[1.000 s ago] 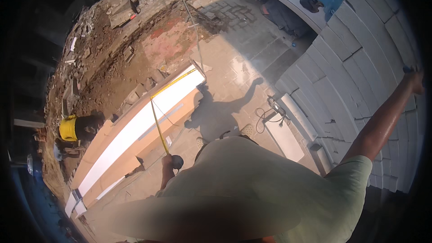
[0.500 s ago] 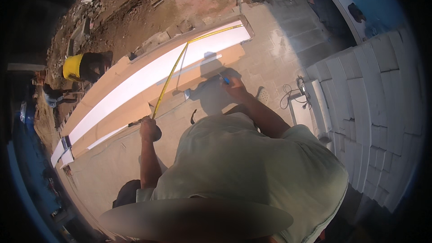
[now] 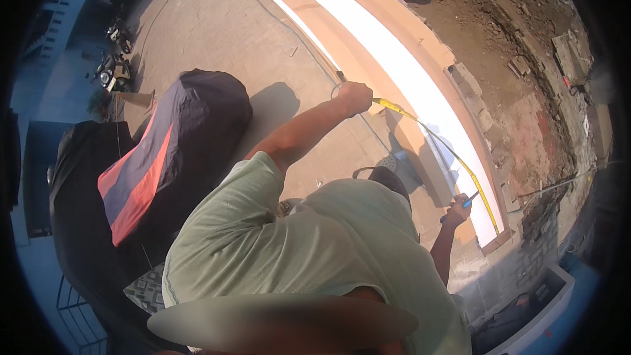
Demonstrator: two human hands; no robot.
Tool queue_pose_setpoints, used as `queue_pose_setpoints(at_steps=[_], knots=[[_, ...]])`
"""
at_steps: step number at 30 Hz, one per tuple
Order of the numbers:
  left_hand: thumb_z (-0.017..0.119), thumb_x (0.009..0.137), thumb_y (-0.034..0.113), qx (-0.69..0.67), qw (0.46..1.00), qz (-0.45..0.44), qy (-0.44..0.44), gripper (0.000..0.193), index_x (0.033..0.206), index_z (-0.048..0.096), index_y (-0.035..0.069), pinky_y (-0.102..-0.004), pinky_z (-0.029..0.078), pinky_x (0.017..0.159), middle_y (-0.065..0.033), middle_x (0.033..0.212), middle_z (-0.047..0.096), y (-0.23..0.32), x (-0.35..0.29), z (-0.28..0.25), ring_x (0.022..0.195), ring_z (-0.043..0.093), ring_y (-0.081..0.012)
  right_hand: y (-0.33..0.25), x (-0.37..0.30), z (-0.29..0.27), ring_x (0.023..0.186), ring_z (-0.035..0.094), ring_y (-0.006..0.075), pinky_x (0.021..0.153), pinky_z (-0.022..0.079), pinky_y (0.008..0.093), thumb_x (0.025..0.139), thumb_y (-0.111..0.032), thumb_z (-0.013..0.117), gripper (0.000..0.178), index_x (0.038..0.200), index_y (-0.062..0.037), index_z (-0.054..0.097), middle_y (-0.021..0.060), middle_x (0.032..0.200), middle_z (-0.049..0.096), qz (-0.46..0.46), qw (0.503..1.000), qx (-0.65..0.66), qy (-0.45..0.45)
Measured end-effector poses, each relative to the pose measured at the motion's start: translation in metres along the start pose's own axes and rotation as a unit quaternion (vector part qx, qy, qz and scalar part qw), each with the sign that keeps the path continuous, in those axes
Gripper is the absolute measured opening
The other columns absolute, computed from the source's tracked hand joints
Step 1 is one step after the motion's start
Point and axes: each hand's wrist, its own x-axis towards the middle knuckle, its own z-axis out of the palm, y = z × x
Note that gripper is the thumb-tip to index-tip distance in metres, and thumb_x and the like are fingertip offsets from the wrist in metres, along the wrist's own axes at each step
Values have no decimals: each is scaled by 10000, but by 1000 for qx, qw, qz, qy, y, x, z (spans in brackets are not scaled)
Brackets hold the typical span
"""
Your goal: The person measures and cuts long white panels using a utility knife and a tape measure. They repeatedly mark, score, and snap the panels to size, stacking the cut pieces on a cardboard surface.
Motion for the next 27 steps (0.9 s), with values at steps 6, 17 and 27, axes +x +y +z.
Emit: queue_pose_setpoints(at_steps=[6, 17, 27], knots=[[750, 971, 236, -12, 999, -44, 2, 208, 1076, 889, 123, -455, 659, 810, -103, 1104, 867, -69, 37, -11, 1028, 840, -294, -119, 25, 194, 741, 667, 124, 634, 539, 288, 1084, -204, 698, 340, 1366, -18, 734, 71, 1076, 781, -256, 948, -104, -160], [857, 827, 399, -120, 982, 146, 2, 329, 943, 891, 93, -465, 637, 759, -125, 908, 846, -206, 119, -37, 880, 817, -318, -327, -35, 513, 933, 741, 174, 696, 618, 314, 1112, -179, 699, 369, 1417, 30, 703, 121, 1238, 783, -254, 923, -86, -276], [822, 815, 393, -92, 972, 215, -10, 319, 928, 881, 100, -469, 632, 762, -136, 939, 849, -414, 179, -73, 890, 818, -343, -403, -109, 629, 932, 750, 162, 741, 609, 319, 1125, -224, 707, 398, 1371, 87, 681, 175, 1240, 807, -289, 957, 2, 23]])
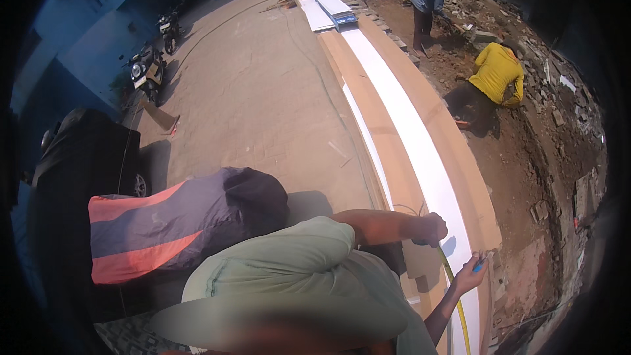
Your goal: The person measures and cuts long white panels using a utility knife and a tape measure. They repeatedly mark, score, and snap the panels to size, stacking the cut pieces on a cardboard surface.
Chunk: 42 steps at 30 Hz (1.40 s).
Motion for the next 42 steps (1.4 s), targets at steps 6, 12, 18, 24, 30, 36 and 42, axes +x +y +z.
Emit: queue_pose_setpoints(at_steps=[6, 12, 18, 24, 30, 36, 42], knots=[[787, 872, 427, -21, 998, 40, -31, 377, 1062, 876, 113, -512, 647, 878, -140, 1068, 851, -121, 33, -29, 989, 821, -353, -21, -8, 95, 896, 698, 110, 711, 540, 277, 1118, -210, 702, 292, 1288, 25, 735, 79, 1050, 787, 42, 999, -5, -14], [709, 984, 542, -29, 995, -69, -61, 489, 1213, 843, 132, -506, 621, 992, -131, 1151, 846, -342, 26, -88, 1104, 800, -358, -49, 19, 243, 791, 659, 103, 706, 552, 312, 1098, -228, 724, 270, 1280, -31, 757, 55, 934, 777, 158, 986, -12, -52], [667, 1028, 538, -42, 982, -167, -75, 468, 1185, 861, 142, -516, 613, 968, -146, 1104, 850, -529, 58, -122, 1065, 808, -365, -90, 38, 357, 968, 749, 324, 906, 587, 459, 1032, -312, 789, 490, 1453, -94, 664, 185, 1048, 762, 179, 936, -85, -291], [679, 1021, 526, -82, 972, -121, -181, 466, 1275, 845, 172, -494, 587, 1067, -135, 1246, 836, -651, 169, -53, 1200, 781, -347, -84, 10, 463, 990, 777, 401, 896, 588, 503, 1059, -313, 738, 466, 1475, -121, 655, 207, 1035, 770, 271, 903, -137, -305], [657, 1011, 492, -91, 978, -86, -166, 488, 1274, 838, 124, -523, 579, 1079, -208, 1294, 812, -720, 252, 3, 1223, 764, -411, -92, -17, 550, 1045, 764, 446, 945, 573, 542, 1075, -344, 691, 488, 1504, -123, 619, 226, 1048, 771, 479, 843, -140, -200], [625, 1038, 470, -88, 978, -64, -179, 454, 1249, 839, 129, -529, 588, 1072, -206, 1268, 815, -760, 344, 45, 1208, 770, -413, -38, 2, 624, 1179, 739, 472, 1019, 574, 561, 1082, -333, 667, 485, 1508, -110, 607, 242, 1227, 779, 415, 843, -165, -300], [592, 1074, 488, -46, 980, -67, -180, 479, 1242, 824, 104, -555, 591, 1048, -220, 1239, 817, -792, 413, 106, 1189, 776, -418, 93, 52, 710, 1228, 711, 485, 1022, 558, 574, 1088, -297, 652, 501, 1542, -101, 572, 261, 1284, 754, 466, 860, -92, -186]])
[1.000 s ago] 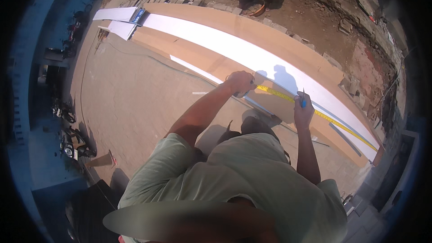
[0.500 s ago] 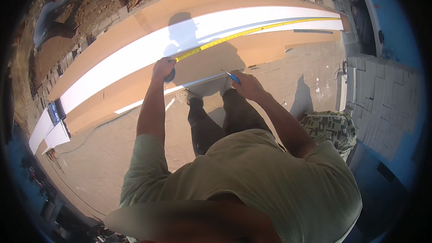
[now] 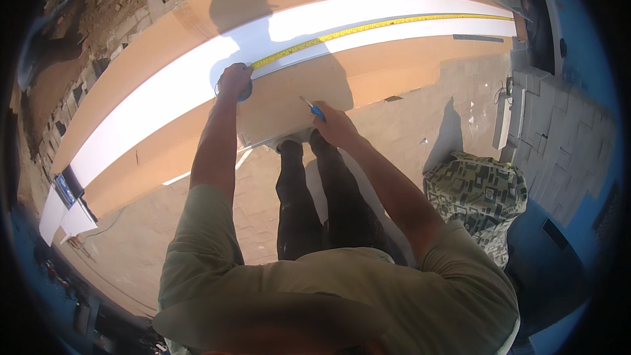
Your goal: The person measures and cuts long white panels using a utility knife and a tape measure. They repeatedly mark, score, and snap the panels to size, stacking the cut pieces on a cardboard surface.
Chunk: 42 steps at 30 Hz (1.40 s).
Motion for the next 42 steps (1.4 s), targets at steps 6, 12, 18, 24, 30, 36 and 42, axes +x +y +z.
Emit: queue_pose_setpoints(at_steps=[6, 12, 18, 24, 30, 36, 42], knots=[[561, 1087, 491, 14, 1000, -24, 10, 496, 1303, 806, 117, -535, 571, 1095, -200, 1277, 815, -5, 47, 20, 1243, 760, -398, 21, 131, 18, 1226, 698, 514, 1051, 550, 594, 1072, -167, 578, 598, 1657, -109, 473, 293, 1300, 731, 12, 990, 42, 136], [544, 1099, 522, 14, 999, -35, 11, 525, 1334, 801, 130, -540, 562, 1107, -202, 1316, 806, -13, 84, 31, 1269, 749, -410, 54, 206, -16, 1351, 661, 499, 1160, 522, 567, 1085, -150, 511, 683, 1749, -211, 362, 283, 1458, 686, -1, 978, -34, 206], [522, 1113, 544, 37, 997, -47, 39, 554, 1388, 787, 143, -529, 564, 1111, -231, 1310, 801, -13, 101, 35, 1274, 745, -428, 74, 234, -40, 1240, 697, 462, 1080, 548, 573, 1062, -104, 540, 681, 1724, -200, 412, 267, 1330, 697, 1, 974, -85, 210], [503, 1117, 549, 119, 992, -40, 33, 556, 1361, 796, 146, -530, 574, 1100, -223, 1286, 809, -3, 120, 29, 1241, 765, -411, 87, 247, -62, 1142, 714, 446, 1004, 585, 558, 1068, -97, 563, 661, 1708, -212, 447, 240, 1249, 680, -25, 966, -98, 238], [542, 1106, 513, 131, 989, -68, 3, 502, 1314, 813, 146, -505, 584, 1072, -158, 1246, 834, 12, 130, 22, 1207, 784, -363, 97, 270, -79, 1188, 702, 471, 1036, 582, 558, 1085, -63, 486, 615, 1682, -209, 508, 258, 1269, 693, -57, 969, -87, 223], [569, 1098, 489, 133, 987, -90, -10, 461, 1278, 827, 152, -494, 595, 1039, -141, 1183, 848, 25, 134, 17, 1166, 799, -330, 108, 294, -95, 1151, 719, 468, 991, 602, 562, 1047, -104, 567, 679, 1710, -192, 446, 255, 1339, 654, -59, 968, -122, 210], [579, 1093, 490, 124, 988, -94, -7, 457, 1259, 831, 146, -496, 601, 1026, -147, 1187, 846, 23, 136, 21, 1161, 800, -334, 109, 302, -108, 1211, 713, 458, 1065, 574, 559, 1079, -159, 554, 672, 1733, -229, 419, 241, 1410, 640, -24, 972, -141, 185]])
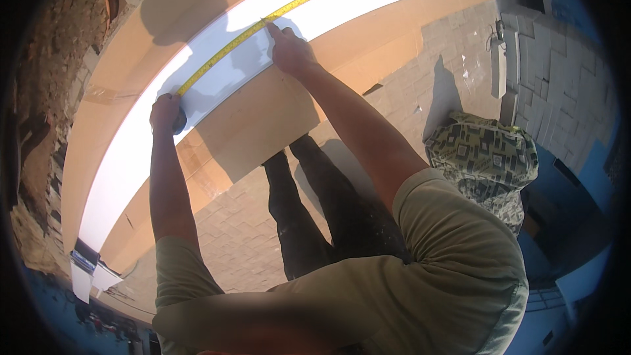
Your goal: The person measures and cuts long white panels using a utility knife and a tape measure. They repeatedly mark, score, and snap the panels to size, stacking the cut pieces on a cardboard surface.
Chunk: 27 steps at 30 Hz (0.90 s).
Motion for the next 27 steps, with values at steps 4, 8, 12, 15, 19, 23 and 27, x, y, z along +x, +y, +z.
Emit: queue_pose_setpoints(at_steps=[4, 8, 12, 15, 19, 23, 27], knots=[[583, 1093, 486, 15, 1000, -5, 22, 452, 1239, 836, 142, -494, 603, 1014, -147, 1191, 845, 2, 1, 1, 1150, 803, -335, -1, 3, -4, 1247, 708, 448, 1083, 569, 554, 1096, -190, 552, 662, 1741, -258, 416, 224, 1431, 637, 3, 1000, -11, -25], [588, 1093, 493, 0, 1000, -16, -3, 456, 1226, 840, 137, -493, 605, 1007, -148, 1193, 845, 3, 0, -2, 1141, 805, -342, -1, 6, -3, 1253, 708, 446, 1089, 568, 553, 1099, -213, 557, 659, 1742, -262, 422, 220, 1430, 639, -10, 1000, -12, -24], [593, 1095, 497, -4, 1000, -17, -12, 455, 1222, 839, 136, -493, 604, 1011, -145, 1198, 845, 2, -1, -2, 1141, 806, -342, 0, 9, -2, 1245, 713, 449, 1088, 572, 550, 1096, -215, 559, 665, 1744, -265, 422, 225, 1425, 641, -14, 999, -16, -36], [594, 1097, 495, -4, 1000, -12, 11, 452, 1231, 836, 137, -492, 602, 1023, -143, 1206, 844, 2, -1, 0, 1150, 804, -340, -1, 10, -3, 1241, 714, 454, 1080, 579, 548, 1093, -209, 558, 668, 1744, -262, 422, 231, 1415, 644, -16, 999, -13, -34], [592, 1098, 495, -8, 1000, -26, -5, 460, 1272, 828, 141, -494, 596, 1041, -151, 1233, 838, 1, 1, 0, 1180, 795, -345, -3, 10, -5, 1247, 711, 453, 1074, 583, 548, 1086, -198, 560, 678, 1746, -254, 418, 236, 1404, 647, -14, 999, -12, -36], [594, 1096, 491, -5, 1000, -20, -16, 463, 1299, 825, 144, -500, 593, 1047, -161, 1256, 832, -1, 4, 1, 1201, 788, -350, -4, 10, -6, 1231, 714, 453, 1066, 587, 547, 1064, -166, 557, 701, 1747, -242, 417, 250, 1386, 651, -26, 999, -19, -29], [594, 1095, 483, -3, 1000, -5, 1, 461, 1304, 824, 143, -507, 590, 1049, -169, 1263, 829, -3, 3, 3, 1204, 785, -360, -7, 14, -8, 1190, 725, 453, 1040, 600, 532, 1043, -139, 548, 713, 1741, -216, 425, 258, 1333, 673, -16, 998, -40, -40]])
